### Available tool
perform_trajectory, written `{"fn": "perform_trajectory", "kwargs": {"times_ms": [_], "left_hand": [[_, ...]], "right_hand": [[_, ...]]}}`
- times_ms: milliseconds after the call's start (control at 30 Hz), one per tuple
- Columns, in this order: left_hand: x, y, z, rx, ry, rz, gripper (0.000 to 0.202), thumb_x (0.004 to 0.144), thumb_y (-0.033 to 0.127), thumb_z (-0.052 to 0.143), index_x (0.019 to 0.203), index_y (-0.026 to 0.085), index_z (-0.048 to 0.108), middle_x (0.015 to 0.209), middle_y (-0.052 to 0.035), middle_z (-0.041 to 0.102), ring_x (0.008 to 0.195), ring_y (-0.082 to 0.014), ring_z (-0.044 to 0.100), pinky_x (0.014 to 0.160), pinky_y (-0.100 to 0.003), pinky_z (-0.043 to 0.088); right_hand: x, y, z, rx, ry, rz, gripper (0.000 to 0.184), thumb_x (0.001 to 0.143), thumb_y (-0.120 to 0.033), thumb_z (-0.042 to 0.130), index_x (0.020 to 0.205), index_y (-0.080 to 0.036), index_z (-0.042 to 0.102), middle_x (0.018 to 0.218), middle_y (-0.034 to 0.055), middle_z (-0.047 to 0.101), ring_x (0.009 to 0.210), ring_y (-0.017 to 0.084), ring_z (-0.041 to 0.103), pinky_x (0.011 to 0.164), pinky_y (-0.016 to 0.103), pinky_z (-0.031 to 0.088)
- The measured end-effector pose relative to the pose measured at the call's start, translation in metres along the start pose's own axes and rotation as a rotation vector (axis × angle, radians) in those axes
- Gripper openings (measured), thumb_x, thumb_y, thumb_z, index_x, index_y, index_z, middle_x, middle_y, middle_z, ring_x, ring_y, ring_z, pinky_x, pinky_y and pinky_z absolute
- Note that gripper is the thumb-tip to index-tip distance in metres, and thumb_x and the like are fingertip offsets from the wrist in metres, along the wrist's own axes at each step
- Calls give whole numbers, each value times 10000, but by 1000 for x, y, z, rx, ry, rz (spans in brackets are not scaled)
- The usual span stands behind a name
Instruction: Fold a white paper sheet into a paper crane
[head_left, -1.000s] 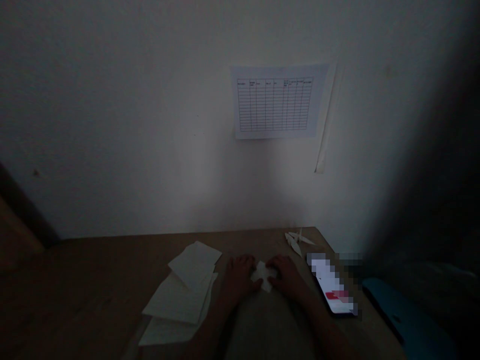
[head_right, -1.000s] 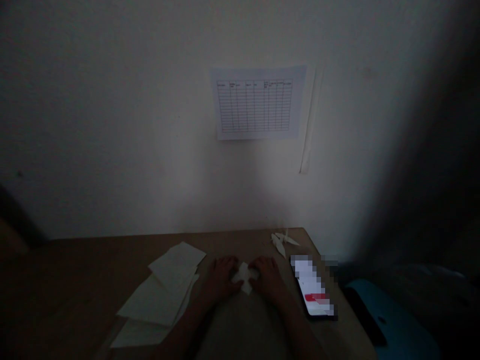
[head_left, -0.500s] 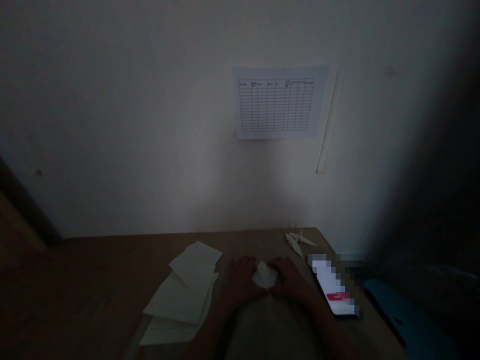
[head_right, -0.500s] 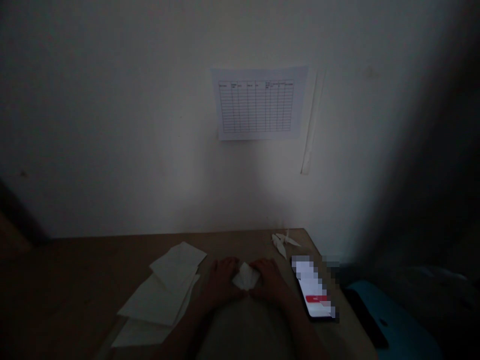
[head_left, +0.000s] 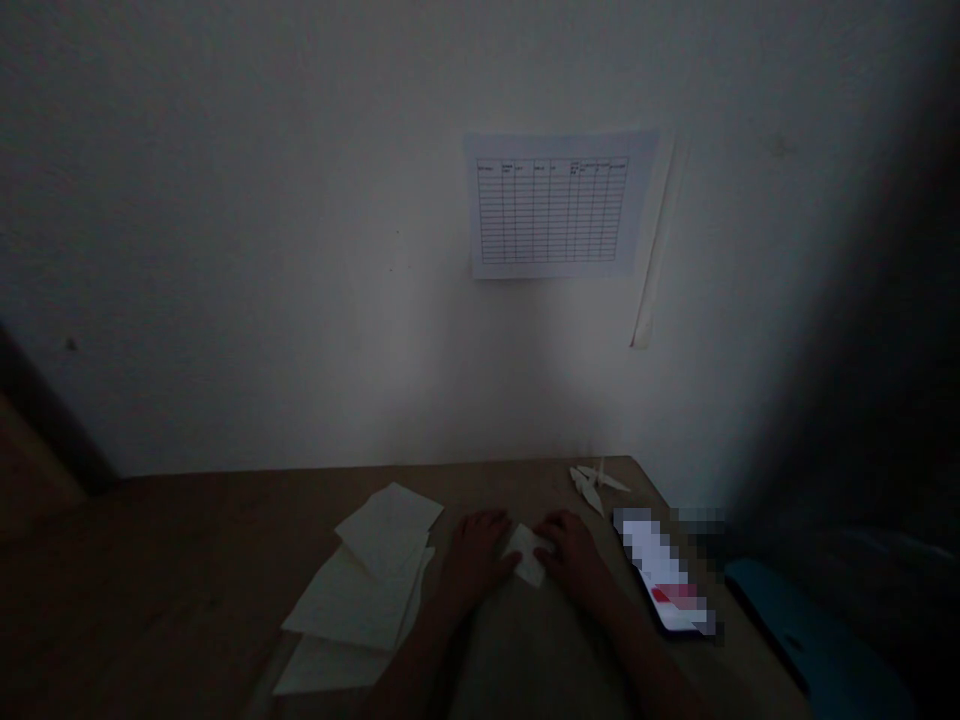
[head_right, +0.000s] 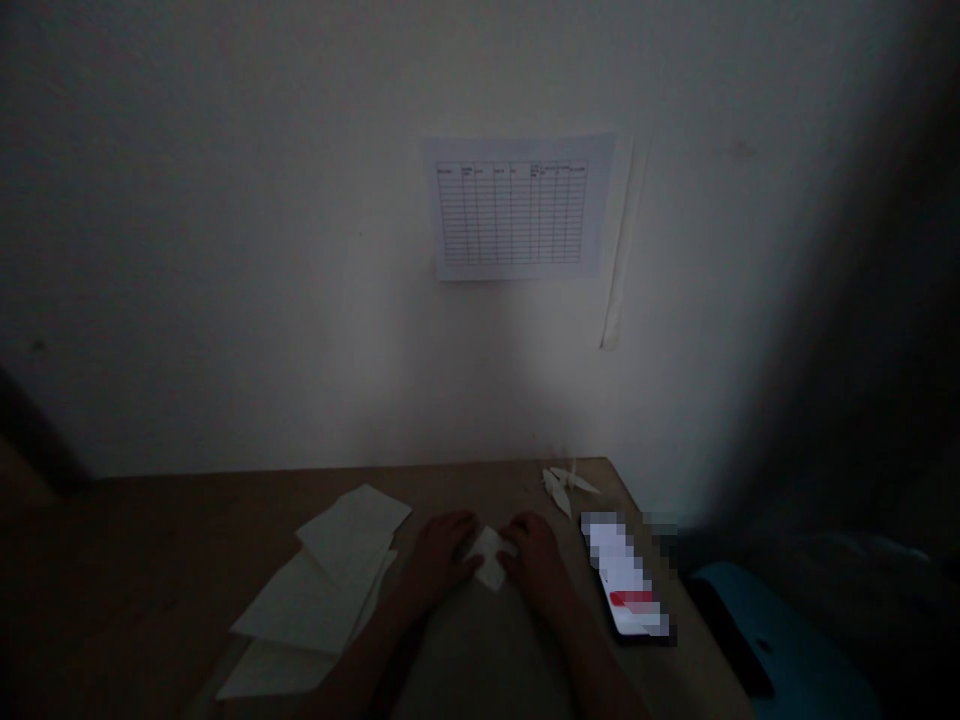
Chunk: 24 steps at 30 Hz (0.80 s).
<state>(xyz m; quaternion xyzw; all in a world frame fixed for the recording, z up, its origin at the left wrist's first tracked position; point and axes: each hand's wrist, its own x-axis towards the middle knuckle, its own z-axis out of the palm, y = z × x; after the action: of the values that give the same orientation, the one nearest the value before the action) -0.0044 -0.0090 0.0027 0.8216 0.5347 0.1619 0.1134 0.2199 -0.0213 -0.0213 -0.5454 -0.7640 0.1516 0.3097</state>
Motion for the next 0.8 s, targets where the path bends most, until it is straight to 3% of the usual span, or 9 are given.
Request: {"fn": "perform_trajectory", "kwargs": {"times_ms": [200,333,500,800], "left_hand": [[0,6,-3,-6,-42,0,564,885,433,699,1427,296,633,1596,-71,530,1480,-315,440,1261,-536,252],[1,6,-1,-21,-66,-23,543,882,436,691,1411,323,644,1602,-69,523,1491,-319,428,1269,-583,206],[2,6,-1,10,-80,-34,715,850,471,719,1510,254,550,1640,-116,464,1520,-336,386,1276,-560,214],[2,5,-2,-20,-55,-15,656,810,446,770,1428,313,592,1591,-83,524,1490,-334,423,1260,-555,240]], "right_hand": [[4,1,9,-15,37,12,266,881,-189,641,1104,-224,780,1243,117,678,1216,285,596,1085,407,450],[5,1,13,-68,56,38,362,864,-199,658,1211,-232,756,1290,133,669,1247,312,583,1100,432,440],[5,-2,13,-78,15,10,381,866,-173,635,1219,-248,758,1317,120,665,1276,304,563,1132,439,405],[4,-2,9,-8,11,18,405,806,-129,619,1173,-264,725,1313,79,669,1291,280,539,1145,436,381]]}}
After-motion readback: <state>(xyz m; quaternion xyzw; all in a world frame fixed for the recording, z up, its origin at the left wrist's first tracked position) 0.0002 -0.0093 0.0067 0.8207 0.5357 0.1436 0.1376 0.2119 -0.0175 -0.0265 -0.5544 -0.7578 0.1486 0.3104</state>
